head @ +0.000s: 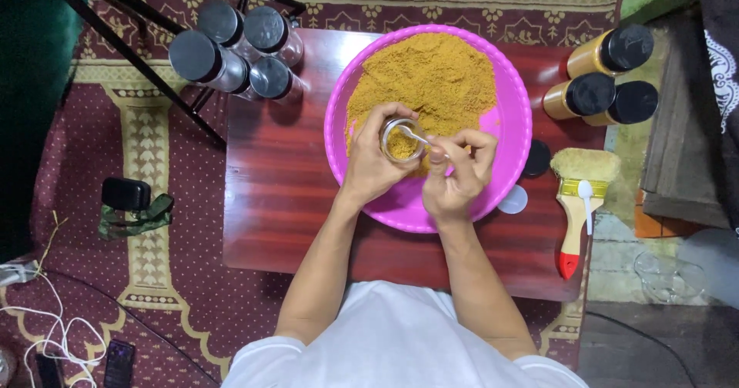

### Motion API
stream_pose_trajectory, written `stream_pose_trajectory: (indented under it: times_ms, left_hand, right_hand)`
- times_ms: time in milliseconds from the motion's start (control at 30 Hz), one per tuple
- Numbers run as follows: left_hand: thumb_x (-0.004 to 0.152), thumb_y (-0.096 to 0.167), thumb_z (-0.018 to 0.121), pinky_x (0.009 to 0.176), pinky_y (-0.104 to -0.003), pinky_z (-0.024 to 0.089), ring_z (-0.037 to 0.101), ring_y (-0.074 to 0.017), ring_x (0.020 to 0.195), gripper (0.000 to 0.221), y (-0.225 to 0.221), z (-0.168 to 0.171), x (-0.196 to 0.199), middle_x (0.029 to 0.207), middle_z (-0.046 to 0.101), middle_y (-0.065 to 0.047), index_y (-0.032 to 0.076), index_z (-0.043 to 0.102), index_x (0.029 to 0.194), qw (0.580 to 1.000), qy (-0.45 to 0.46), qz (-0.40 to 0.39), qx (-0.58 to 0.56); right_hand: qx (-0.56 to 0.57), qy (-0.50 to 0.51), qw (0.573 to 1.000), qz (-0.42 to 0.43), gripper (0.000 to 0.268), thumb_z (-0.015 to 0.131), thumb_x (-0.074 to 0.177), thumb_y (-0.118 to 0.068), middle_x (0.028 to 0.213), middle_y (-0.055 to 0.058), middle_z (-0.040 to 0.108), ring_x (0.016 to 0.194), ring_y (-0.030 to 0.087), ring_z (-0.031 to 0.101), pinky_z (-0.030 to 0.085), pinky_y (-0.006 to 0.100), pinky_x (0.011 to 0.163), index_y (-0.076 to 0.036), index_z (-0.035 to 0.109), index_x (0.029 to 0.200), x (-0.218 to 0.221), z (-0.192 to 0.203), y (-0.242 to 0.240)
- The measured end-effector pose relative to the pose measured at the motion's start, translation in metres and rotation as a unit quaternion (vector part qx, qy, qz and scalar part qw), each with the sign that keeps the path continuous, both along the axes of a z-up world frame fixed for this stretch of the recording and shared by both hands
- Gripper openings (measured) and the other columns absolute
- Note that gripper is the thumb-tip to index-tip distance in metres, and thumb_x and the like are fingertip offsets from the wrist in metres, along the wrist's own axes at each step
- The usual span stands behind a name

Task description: Filling small glass jars with yellow powder using a small plastic spoon from a large bowl

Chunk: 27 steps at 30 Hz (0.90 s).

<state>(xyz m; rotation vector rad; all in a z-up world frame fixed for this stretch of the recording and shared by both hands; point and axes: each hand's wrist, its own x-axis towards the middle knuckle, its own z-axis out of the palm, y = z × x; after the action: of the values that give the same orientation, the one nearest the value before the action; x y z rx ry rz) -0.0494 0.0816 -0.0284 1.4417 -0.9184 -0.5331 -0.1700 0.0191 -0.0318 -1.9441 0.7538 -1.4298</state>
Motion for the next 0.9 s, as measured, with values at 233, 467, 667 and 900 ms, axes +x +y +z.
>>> stream_pose_trajectory:
  times_ms: [233, 467, 667, 900]
  left_hand:
    - [0.069, 0.013, 0.091, 0.092, -0.045, 0.058, 0.072, -0.0325, 0.102, 0.054, -0.006, 0.004, -0.002, 0.106, 0.072, -0.011, 0.008, 0.064, 0.116, 0.999, -0.033, -0.005, -0.011]
    - [0.065, 0.012, 0.094, 0.093, -0.044, 0.058, 0.072, -0.0305, 0.103, 0.059, -0.003, 0.005, -0.002, 0.106, 0.072, -0.01, 0.009, 0.064, 0.116, 0.999, -0.011, -0.022, -0.022]
    - [0.069, 0.014, 0.093, 0.09, -0.044, 0.059, 0.072, -0.0308, 0.102, 0.054, -0.002, 0.001, 0.001, 0.107, 0.072, -0.01, 0.009, 0.065, 0.115, 0.999, -0.009, -0.027, -0.03]
    - [0.064, 0.011, 0.094, 0.094, -0.046, 0.058, 0.069, -0.0323, 0.111, 0.055, 0.0, 0.012, 0.005, 0.117, 0.07, -0.01, 0.01, 0.07, 0.113, 0.998, -0.023, -0.034, -0.047]
  right_hand:
    - [-0.045, 0.057, 0.997, 0.027, 0.018, 0.07, 0.106, -0.026, 0.095, 0.007, 0.052, 0.084, 0.026, 0.053, 0.046, 0.04, 0.08, -0.012, 0.081, 0.103, 0.005, 0.012, -0.001]
    - [-0.08, 0.06, 0.994, -0.035, 0.02, 0.07, 0.105, -0.027, 0.098, 0.005, 0.051, 0.089, 0.024, 0.05, 0.046, 0.04, 0.086, -0.012, 0.083, 0.102, -0.005, -0.005, 0.0]
    - [-0.073, 0.066, 0.995, 0.018, 0.016, 0.072, 0.104, -0.022, 0.096, 0.007, 0.051, 0.089, 0.027, 0.051, 0.047, 0.044, 0.085, -0.01, 0.081, 0.1, 0.003, 0.003, 0.001]
    - [-0.113, 0.027, 0.993, -0.037, 0.021, 0.071, 0.104, -0.024, 0.097, 0.008, 0.049, 0.092, 0.03, 0.051, 0.047, 0.047, 0.089, -0.007, 0.082, 0.098, -0.008, -0.013, 0.005]
